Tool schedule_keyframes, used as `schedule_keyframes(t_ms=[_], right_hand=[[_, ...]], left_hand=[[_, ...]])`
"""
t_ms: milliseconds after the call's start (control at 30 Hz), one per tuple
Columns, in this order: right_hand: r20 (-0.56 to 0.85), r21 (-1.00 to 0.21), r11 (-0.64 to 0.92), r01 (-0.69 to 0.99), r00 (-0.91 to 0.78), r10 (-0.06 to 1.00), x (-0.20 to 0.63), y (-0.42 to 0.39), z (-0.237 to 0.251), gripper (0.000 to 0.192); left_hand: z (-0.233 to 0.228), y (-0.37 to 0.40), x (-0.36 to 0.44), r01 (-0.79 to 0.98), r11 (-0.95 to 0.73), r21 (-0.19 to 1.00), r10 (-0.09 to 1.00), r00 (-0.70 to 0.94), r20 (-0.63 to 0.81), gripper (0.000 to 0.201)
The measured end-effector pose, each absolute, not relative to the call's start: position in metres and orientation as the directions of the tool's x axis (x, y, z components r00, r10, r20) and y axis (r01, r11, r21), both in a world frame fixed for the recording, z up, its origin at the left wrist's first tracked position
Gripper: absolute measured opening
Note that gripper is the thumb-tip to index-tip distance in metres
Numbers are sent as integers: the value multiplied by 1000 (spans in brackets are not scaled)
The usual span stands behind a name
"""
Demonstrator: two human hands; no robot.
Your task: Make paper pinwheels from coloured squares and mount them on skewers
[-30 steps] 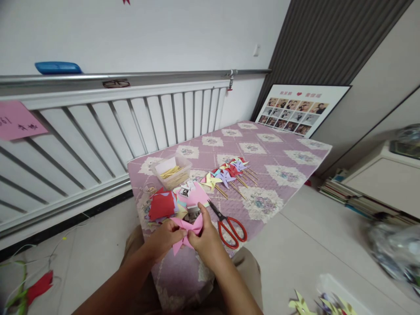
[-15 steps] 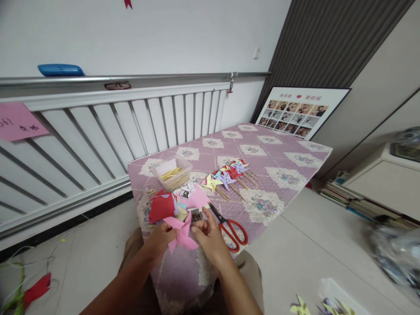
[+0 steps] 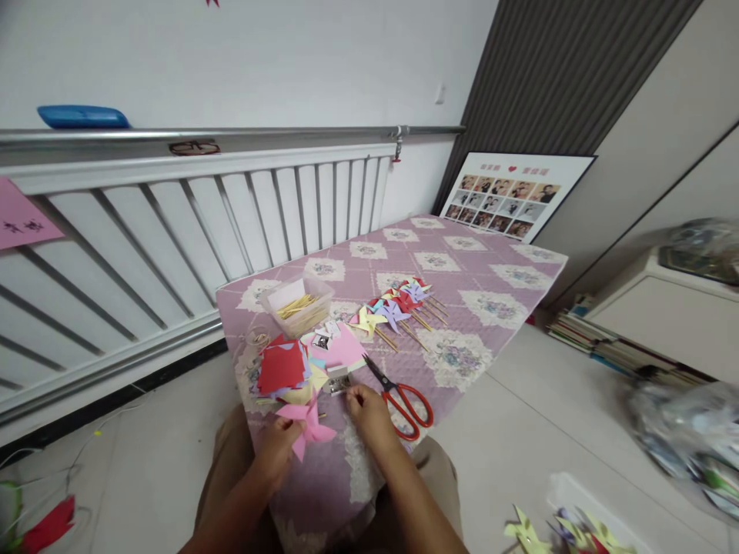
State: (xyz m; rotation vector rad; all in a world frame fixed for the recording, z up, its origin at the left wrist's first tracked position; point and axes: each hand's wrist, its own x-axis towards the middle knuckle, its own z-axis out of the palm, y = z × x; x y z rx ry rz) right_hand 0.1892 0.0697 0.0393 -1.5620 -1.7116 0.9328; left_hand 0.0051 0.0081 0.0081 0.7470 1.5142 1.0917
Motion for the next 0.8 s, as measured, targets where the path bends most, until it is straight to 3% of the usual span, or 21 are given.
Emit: schedule_keyframes(t_ms=[167,467,633,800], right_hand=[[-54,-647,123,752,-206,977,176,95,48,16],[-317,-313,122,942,-224,921,153,121,50,24],[-409,-230,116,966,-204,890,145,130,51,27],[-382,-236,119,965,-205,901,143,128,50,27]], left_hand=[[-9,9,8,-117,382,917,891,-219,-399,27],[-16,13,8,-73,382,921,896,-213,-389,29],[-17,12,8,-44,396,917,896,-200,-397,26],[-16,13,9,-37,391,920,899,-199,-390,23]])
